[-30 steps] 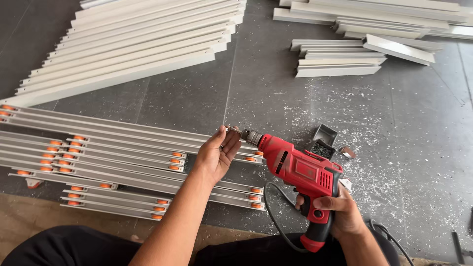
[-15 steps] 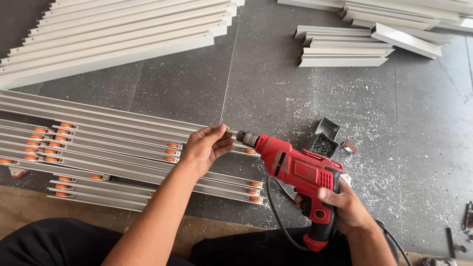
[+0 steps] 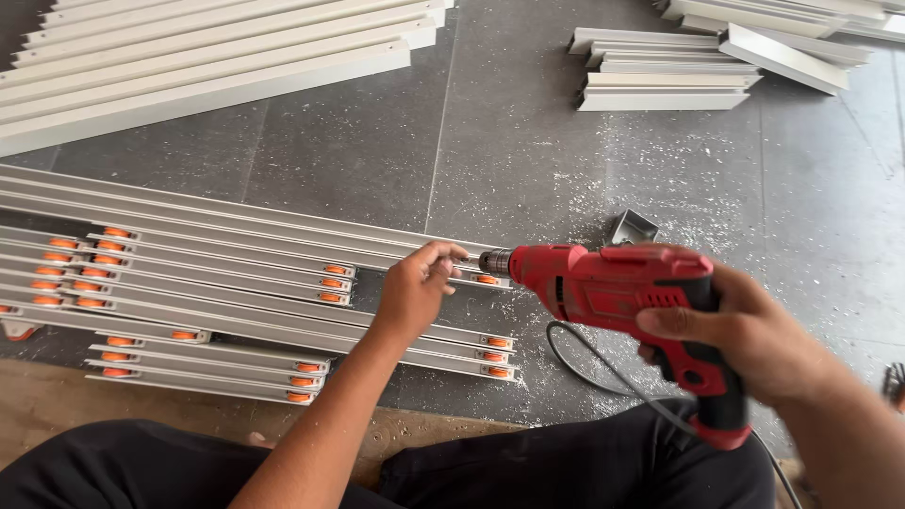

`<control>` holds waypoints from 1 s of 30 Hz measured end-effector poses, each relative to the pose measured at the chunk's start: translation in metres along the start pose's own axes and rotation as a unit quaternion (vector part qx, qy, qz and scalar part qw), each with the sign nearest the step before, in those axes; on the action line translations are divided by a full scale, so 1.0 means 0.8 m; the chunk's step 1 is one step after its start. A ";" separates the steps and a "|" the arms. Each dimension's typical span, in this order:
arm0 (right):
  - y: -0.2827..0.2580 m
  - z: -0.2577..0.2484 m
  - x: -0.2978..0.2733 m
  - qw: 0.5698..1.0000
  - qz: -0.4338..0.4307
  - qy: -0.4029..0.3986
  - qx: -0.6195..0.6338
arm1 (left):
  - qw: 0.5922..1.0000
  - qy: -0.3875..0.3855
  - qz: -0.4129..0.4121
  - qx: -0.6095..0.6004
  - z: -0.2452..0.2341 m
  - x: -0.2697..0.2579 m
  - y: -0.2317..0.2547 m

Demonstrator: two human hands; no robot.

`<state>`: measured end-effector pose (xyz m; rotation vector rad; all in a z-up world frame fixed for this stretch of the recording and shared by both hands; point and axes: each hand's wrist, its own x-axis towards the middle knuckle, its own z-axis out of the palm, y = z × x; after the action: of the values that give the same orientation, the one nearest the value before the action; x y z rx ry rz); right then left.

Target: The person sits on the floor and uses a red power drill to fasten screws into long, silver metal profiles. They repeatedly pick up profiles, align them, and drive screws into pre-drilled holes. After assembling several units, the person stacks the finished frames and begins handling white rectangular panels.

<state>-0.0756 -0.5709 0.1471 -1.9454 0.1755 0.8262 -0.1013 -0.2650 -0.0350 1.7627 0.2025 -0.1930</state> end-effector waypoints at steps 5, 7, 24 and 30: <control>-0.058 -0.002 -0.004 0.992 -0.006 -0.002 -0.124 | 0.978 -0.005 0.118 0.170 0.001 -0.011 0.013; -0.080 0.007 -0.003 0.988 0.018 0.003 -0.152 | 0.969 -0.008 0.131 0.210 0.003 -0.013 0.013; -0.167 0.081 0.016 0.898 0.104 0.003 -0.428 | 0.959 -0.032 0.073 0.271 0.009 -0.006 -0.002; -0.160 0.070 0.011 0.917 0.104 0.030 -0.385 | 0.970 -0.013 0.069 0.235 0.007 -0.009 0.005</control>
<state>-0.0382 -0.4567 0.2189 -2.7294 0.0988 1.0808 -0.1072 -0.2716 -0.0309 2.2349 0.0121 -0.1721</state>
